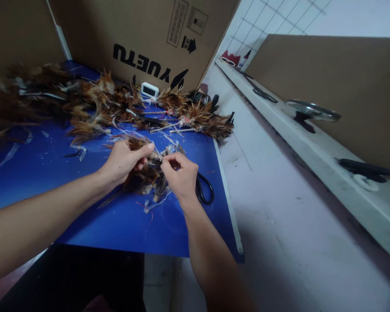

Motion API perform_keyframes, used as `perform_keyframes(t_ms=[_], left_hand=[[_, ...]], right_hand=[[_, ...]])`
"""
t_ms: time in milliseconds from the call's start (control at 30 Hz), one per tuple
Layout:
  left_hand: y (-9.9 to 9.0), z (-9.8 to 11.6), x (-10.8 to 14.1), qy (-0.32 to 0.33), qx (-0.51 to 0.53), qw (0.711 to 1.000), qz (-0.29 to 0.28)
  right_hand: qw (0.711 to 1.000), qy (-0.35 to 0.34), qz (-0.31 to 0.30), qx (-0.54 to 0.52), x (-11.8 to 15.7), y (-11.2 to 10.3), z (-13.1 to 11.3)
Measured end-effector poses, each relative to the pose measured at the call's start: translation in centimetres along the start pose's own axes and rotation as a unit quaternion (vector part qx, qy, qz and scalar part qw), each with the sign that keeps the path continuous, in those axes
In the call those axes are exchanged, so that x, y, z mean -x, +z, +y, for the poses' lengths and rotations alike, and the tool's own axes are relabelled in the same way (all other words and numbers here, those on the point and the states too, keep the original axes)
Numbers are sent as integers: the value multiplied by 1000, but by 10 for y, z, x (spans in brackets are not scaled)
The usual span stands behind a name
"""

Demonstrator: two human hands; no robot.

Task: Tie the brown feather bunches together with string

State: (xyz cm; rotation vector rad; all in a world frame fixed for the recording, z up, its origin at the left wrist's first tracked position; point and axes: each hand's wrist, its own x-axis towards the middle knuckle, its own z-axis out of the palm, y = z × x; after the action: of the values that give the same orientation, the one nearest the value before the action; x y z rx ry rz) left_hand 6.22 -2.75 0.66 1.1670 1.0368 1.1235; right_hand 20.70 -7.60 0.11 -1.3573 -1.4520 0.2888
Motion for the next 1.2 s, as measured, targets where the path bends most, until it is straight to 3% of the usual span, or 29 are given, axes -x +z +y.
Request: perform_keyframes(t_ms=[567, 800, 1067, 1200], left_hand=[[-3, 2, -3, 11, 6, 1000, 27], [-10, 1, -12, 17, 32, 999, 32], [-18, -1, -22, 39, 52, 998, 19], [-19, 1, -24, 32, 71, 997, 23]], right_hand=[[993, 105, 6, -54, -5, -4, 2], [960, 216, -4, -181, -14, -6, 11], [932, 256, 21, -256, -18, -7, 18], [933, 254, 39, -254, -18, -7, 21]])
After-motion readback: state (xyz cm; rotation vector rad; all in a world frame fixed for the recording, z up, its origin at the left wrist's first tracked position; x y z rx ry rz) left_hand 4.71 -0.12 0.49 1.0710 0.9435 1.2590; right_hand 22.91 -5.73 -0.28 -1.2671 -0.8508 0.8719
